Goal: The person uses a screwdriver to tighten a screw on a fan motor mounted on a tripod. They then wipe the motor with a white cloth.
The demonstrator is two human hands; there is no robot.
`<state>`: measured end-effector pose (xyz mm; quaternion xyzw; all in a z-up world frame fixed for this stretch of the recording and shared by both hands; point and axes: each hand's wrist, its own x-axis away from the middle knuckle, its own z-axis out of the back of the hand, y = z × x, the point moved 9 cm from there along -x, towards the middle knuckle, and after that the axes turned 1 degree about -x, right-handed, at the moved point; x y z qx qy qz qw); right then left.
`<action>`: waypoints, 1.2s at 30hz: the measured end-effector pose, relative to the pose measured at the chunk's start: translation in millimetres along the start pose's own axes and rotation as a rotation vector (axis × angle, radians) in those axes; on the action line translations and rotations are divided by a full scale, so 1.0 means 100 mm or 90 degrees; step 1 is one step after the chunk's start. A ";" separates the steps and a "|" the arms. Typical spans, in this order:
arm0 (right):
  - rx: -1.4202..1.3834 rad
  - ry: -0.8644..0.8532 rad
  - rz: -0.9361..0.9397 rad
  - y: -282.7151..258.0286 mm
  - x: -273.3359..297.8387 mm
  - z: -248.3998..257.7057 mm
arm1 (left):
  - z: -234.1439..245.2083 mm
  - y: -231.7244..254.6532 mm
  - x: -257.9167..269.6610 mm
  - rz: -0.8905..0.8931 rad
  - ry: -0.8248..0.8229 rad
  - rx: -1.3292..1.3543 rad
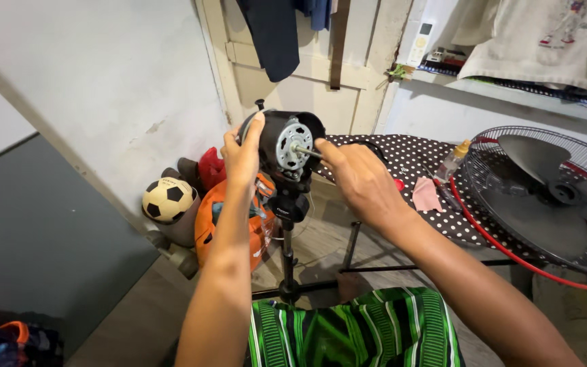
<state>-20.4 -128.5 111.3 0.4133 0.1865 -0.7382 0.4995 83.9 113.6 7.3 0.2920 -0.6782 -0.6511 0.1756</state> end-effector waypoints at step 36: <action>-0.124 -0.264 -0.387 0.42 -0.11 -0.37 | -0.06 -0.04 0.03 0.035 -0.006 0.021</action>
